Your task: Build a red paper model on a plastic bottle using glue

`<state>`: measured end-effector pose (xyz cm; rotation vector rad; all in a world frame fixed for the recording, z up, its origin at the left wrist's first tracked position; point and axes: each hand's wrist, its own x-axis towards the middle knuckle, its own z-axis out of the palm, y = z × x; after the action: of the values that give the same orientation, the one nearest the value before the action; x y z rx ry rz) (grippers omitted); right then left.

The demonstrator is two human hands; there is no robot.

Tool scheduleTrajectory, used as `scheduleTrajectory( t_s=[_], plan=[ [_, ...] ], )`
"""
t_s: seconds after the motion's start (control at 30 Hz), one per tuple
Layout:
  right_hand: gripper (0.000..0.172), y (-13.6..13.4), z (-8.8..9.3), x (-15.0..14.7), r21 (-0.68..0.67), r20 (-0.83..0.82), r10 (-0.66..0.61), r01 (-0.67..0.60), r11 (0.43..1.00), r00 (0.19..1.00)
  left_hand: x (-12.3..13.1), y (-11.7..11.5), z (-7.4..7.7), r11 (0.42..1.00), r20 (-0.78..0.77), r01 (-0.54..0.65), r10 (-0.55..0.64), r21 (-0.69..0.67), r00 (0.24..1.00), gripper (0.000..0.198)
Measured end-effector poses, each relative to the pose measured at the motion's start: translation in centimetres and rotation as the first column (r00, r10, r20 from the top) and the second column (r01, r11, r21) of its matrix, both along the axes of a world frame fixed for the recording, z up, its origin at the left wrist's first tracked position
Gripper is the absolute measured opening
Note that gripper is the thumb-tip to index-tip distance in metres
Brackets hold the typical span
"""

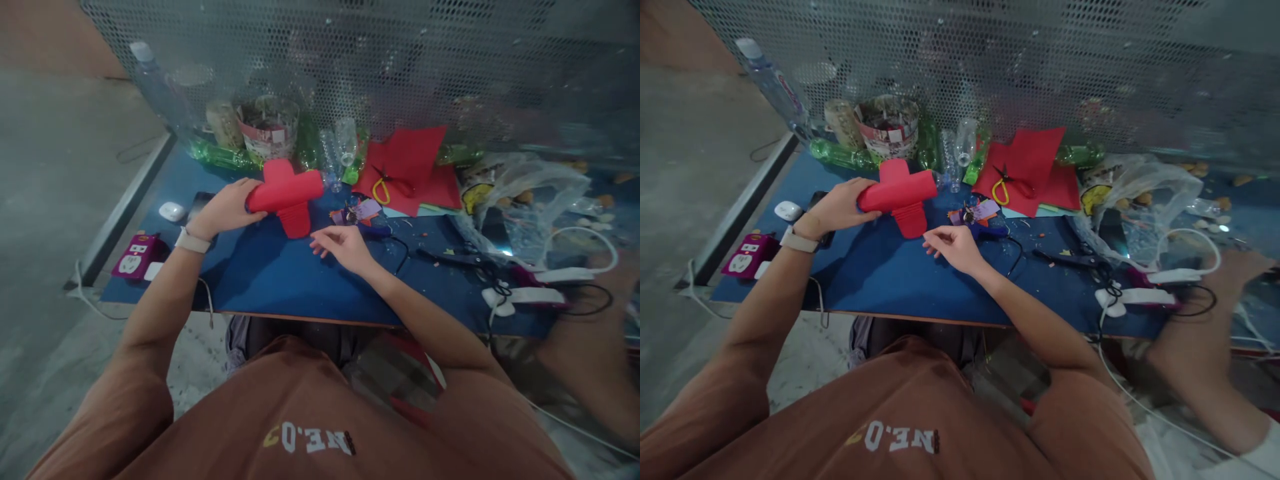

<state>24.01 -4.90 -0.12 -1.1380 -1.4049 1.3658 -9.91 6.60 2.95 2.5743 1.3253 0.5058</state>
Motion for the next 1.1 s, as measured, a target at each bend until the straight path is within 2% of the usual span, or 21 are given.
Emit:
scheduleTrajectory(
  t_s=[0.1, 0.2, 0.27, 0.37, 0.43, 0.5, 0.57, 0.73, 0.97, 1.1],
  plan=[
    [0.064, -0.3, -0.3, -0.1, 0.026, 0.026, 0.042, -0.043, 0.999, 0.999, -0.2, 1.4, -0.8, 0.999, -0.022, -0.036, 0.036, -0.011, 0.999, 0.076],
    [0.058, -0.4, -0.6, -0.1, 0.055, 0.040, 0.050, -0.052, 0.997, 0.998, -0.5, 2.2, -1.5, 0.993, -0.009, -0.116, 0.116, -0.006, 0.993, 0.086],
    [0.054, -0.3, -0.8, 0.1, 0.076, 0.055, 0.045, -0.049, 0.996, 0.997, -1.7, 2.1, -1.5, 0.986, 0.000, -0.166, 0.166, -0.004, 0.986, 0.090],
    [0.049, -0.3, -0.8, 0.3, 0.118, 0.082, 0.031, -0.041, 0.992, 0.996, -4.4, 1.0, -1.2, 0.980, 0.009, -0.198, 0.198, -0.016, 0.980, 0.076],
    [0.044, -0.4, -0.8, 0.5, 0.150, 0.111, 0.026, -0.043, 0.988, 0.993, -5.7, -0.2, -1.2, 0.937, -0.035, -0.349, 0.349, 0.015, 0.936, 0.070],
    [0.041, -0.6, -0.8, 0.5, 0.178, 0.149, 0.028, -0.054, 0.983, 0.988, -6.1, -1.5, -1.5, 0.863, -0.064, -0.505, 0.505, 0.015, 0.861, 0.075],
    [0.039, -0.7, -0.8, 0.4, 0.197, 0.180, 0.034, -0.070, 0.978, 0.983, -5.8, -2.4, -2.1, 0.826, -0.071, -0.564, 0.563, 0.006, 0.823, 0.075],
    [0.037, -0.7, -0.6, 0.3, 0.216, 0.198, 0.044, -0.088, 0.972, 0.979, -4.9, -3.0, -2.9, 0.774, -0.061, -0.633, 0.631, -0.020, 0.773, 0.072],
    [0.038, -0.7, -0.7, 0.3, 0.213, 0.194, 0.050, -0.092, 0.973, 0.980, -4.2, -3.6, -1.7, 0.779, -0.173, -0.627, 0.615, -0.015, 0.769, 0.075],
    [0.041, -0.5, -0.9, 0.4, 0.220, 0.209, 0.045, -0.092, 0.971, 0.977, -3.6, -3.7, -1.3, 0.786, -0.174, -0.617, 0.605, -0.027, 0.777, 0.078]
  ],
)
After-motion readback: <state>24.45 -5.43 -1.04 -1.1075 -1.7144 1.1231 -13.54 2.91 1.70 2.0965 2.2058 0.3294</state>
